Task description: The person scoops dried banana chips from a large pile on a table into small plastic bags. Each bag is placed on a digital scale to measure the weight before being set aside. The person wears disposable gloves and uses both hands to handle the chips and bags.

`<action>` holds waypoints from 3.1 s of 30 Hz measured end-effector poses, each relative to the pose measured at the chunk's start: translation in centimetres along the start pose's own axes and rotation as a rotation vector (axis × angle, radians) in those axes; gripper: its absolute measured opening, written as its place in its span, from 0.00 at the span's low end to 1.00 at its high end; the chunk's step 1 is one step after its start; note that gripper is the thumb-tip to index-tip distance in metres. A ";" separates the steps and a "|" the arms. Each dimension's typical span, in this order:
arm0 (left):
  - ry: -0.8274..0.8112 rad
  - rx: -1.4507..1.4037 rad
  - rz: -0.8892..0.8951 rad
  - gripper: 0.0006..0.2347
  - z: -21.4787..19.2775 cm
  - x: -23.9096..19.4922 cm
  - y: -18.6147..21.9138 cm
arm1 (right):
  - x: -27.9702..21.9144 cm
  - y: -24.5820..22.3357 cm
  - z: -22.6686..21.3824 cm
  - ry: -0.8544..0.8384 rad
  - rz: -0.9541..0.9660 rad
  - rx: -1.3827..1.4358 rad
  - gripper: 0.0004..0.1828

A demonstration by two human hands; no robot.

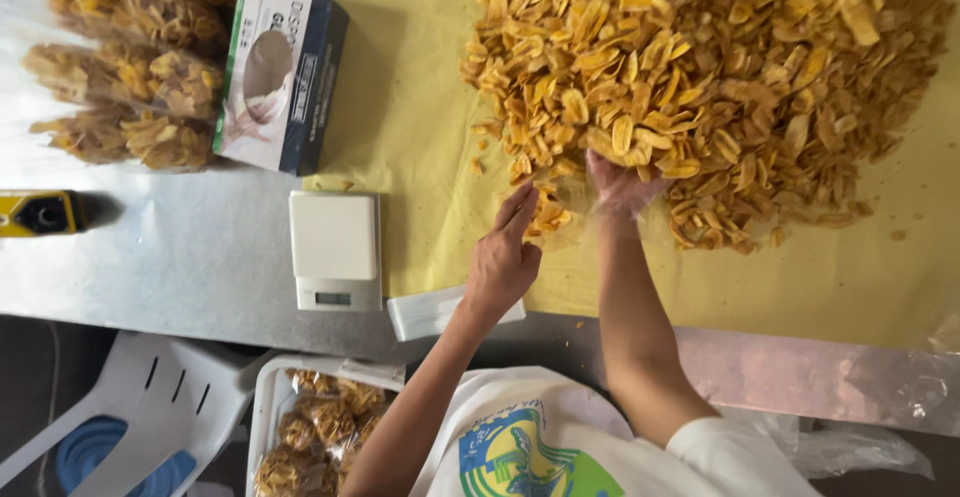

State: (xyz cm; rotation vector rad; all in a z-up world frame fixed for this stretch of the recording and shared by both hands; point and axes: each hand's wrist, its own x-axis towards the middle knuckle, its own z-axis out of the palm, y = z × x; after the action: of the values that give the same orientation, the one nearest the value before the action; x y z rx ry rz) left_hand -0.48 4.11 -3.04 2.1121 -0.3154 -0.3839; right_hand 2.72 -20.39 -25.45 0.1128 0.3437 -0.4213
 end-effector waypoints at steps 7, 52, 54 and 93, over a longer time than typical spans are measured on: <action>0.011 -0.009 -0.013 0.30 0.7 -0.1 0.2 | -3.4 0.1 3.1 -0.080 -0.044 -0.031 0.30; 0.046 0.175 -0.089 0.28 -6.0 -5.0 -4.4 | -11.2 -23.5 2.7 0.787 0.041 -1.280 0.34; 0.118 0.124 -0.030 0.29 -7.8 -5.7 -4.3 | -9.4 -19.8 4.2 0.817 0.041 -1.384 0.36; 0.409 0.111 -0.085 0.16 -25.5 -12.7 -13.0 | -17.3 5.3 12.8 0.052 -0.047 -1.556 0.16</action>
State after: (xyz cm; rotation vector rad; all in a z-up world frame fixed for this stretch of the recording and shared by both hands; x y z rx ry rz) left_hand -1.28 35.16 1.00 2.2565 -0.0075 0.0223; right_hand -5.98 -11.22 -7.25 -1.4042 0.6431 -0.1064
